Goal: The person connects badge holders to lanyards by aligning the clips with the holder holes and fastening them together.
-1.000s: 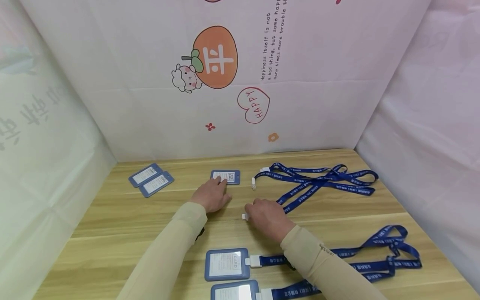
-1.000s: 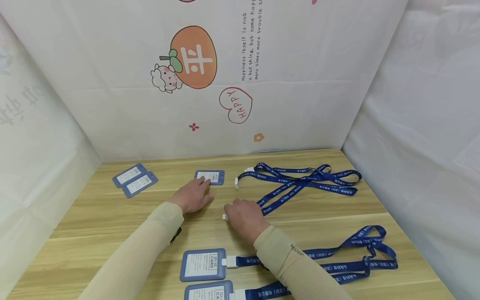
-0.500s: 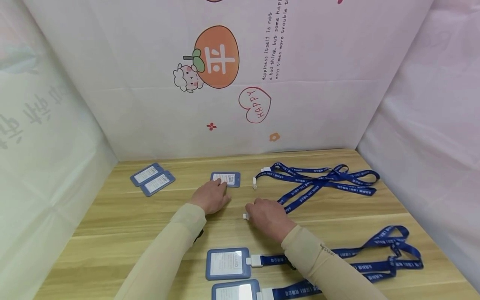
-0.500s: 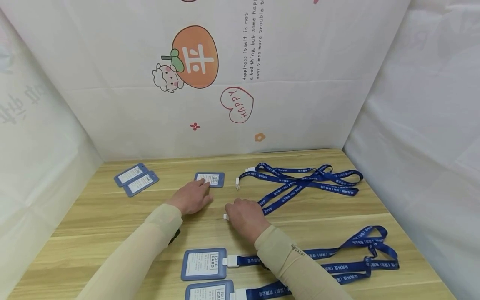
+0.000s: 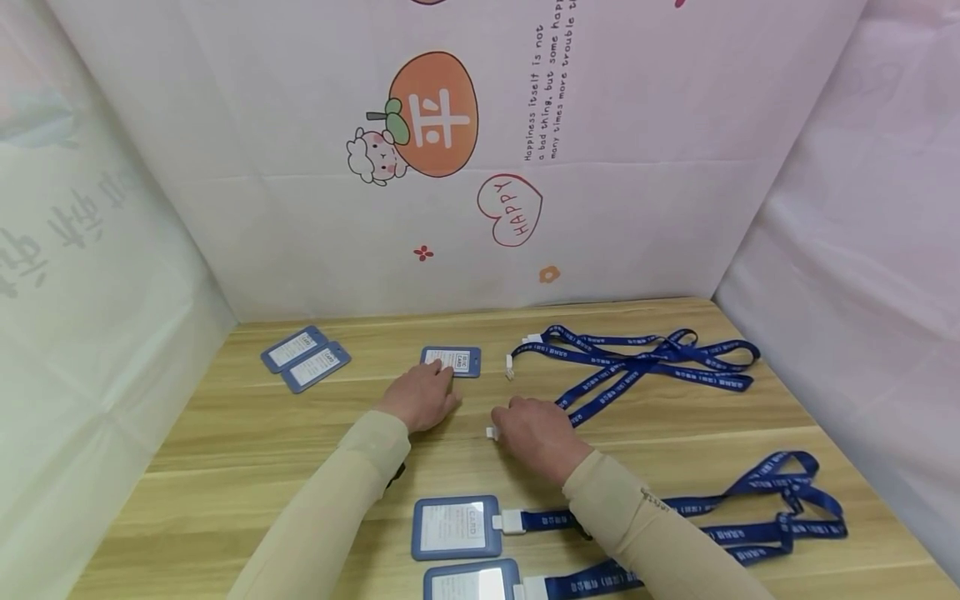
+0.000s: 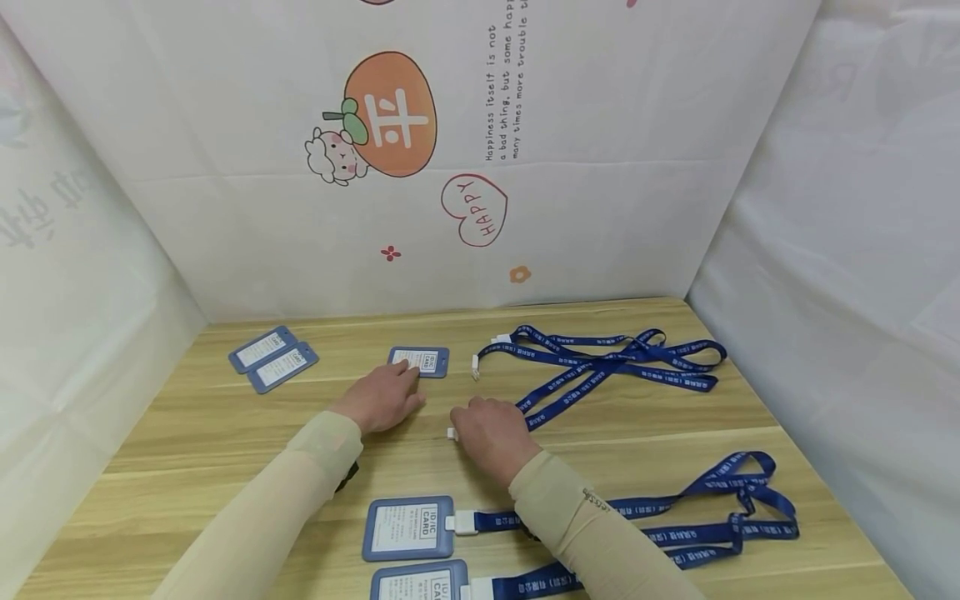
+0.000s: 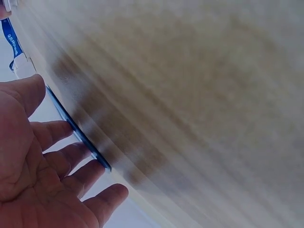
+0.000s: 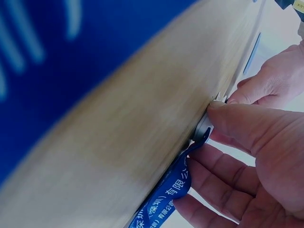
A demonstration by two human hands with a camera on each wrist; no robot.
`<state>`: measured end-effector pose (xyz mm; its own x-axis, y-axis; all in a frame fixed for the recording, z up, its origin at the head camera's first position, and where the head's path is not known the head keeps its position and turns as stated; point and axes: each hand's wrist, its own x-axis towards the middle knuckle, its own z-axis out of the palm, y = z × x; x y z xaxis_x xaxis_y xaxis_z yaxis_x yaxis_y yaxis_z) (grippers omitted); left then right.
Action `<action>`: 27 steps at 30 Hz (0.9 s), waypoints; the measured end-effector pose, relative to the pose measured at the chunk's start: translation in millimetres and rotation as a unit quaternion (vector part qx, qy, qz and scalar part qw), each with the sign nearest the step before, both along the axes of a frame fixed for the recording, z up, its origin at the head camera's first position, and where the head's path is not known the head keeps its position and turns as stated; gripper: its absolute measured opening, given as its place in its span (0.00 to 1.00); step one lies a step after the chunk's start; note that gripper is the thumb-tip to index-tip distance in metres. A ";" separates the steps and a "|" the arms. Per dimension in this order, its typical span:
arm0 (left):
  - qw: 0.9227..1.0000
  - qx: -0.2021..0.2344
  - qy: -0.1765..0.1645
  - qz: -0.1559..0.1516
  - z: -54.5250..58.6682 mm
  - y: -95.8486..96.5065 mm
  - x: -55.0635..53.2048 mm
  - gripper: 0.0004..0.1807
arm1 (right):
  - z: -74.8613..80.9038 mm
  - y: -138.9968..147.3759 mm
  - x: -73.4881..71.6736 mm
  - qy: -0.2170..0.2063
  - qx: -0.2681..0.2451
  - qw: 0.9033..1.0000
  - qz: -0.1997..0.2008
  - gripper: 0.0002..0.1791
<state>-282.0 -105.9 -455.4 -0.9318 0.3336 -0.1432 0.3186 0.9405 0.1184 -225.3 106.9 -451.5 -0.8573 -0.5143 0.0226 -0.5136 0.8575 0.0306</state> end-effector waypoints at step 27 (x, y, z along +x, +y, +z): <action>1.000 -0.010 0.015 -0.009 -2.8 -1.8 8.7 0.33 | 1.0 0.6 1.2 0.006 0.002 1.000 0.005 0.08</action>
